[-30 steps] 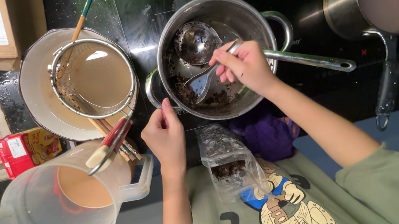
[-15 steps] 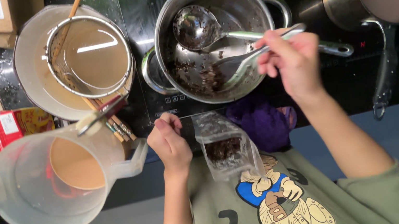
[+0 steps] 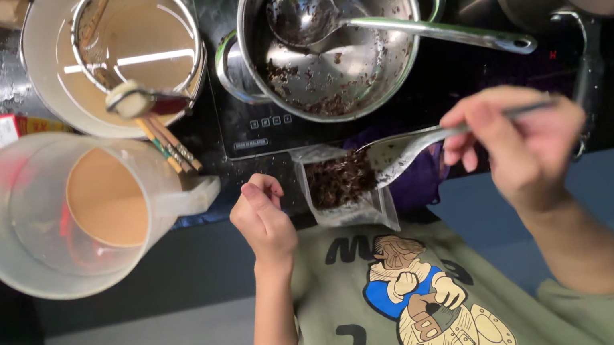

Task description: The person scoops dark tea leaves from a pot into a plastic bag with a spoon, stirs a liquid in a small pot with chopsticks, and strains liquid from another pot through a sieve into a white bowl.

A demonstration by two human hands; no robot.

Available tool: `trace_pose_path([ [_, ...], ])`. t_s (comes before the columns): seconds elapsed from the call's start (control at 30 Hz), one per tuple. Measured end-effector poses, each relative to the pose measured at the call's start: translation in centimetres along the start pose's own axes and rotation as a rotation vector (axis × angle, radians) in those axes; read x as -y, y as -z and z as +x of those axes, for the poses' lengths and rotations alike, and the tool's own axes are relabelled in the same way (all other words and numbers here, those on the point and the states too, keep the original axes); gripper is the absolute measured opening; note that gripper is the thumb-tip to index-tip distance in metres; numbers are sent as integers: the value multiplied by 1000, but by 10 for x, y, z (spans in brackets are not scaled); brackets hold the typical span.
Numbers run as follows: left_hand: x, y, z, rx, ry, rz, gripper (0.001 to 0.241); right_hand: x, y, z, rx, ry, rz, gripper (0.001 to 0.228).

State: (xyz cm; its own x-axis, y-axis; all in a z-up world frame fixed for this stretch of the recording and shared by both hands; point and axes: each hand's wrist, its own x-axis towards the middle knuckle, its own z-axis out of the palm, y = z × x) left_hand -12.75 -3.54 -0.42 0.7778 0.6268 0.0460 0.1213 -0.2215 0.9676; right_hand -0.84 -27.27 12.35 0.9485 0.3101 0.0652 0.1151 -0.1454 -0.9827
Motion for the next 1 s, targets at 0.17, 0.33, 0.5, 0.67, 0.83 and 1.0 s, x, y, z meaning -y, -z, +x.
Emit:
trace_pose_path([
  [0.17, 1, 8, -18, -41, 12, -9, 64, 9, -17, 8, 461, 756, -310, 17],
  [0.33, 3, 13, -26, -55, 28, 6, 64, 13, -22, 10, 645, 934, -422, 30],
  [0.5, 5, 16, -25, -52, 35, 12, 62, 5, -14, -3, 374, 775, -410, 13],
  [0.67, 7, 7, -10, -44, 112, -45, 48, -11, -3, -13, 148, 288, -109, 17],
  [0.83, 14, -7, 16, -22, 180, -91, 35, -47, 0, 15, -123, 54, 214, 27],
  [1.0, 25, -27, 49, -15, 199, -225, 27, -89, -21, 69, -71, -74, 39, 22],
])
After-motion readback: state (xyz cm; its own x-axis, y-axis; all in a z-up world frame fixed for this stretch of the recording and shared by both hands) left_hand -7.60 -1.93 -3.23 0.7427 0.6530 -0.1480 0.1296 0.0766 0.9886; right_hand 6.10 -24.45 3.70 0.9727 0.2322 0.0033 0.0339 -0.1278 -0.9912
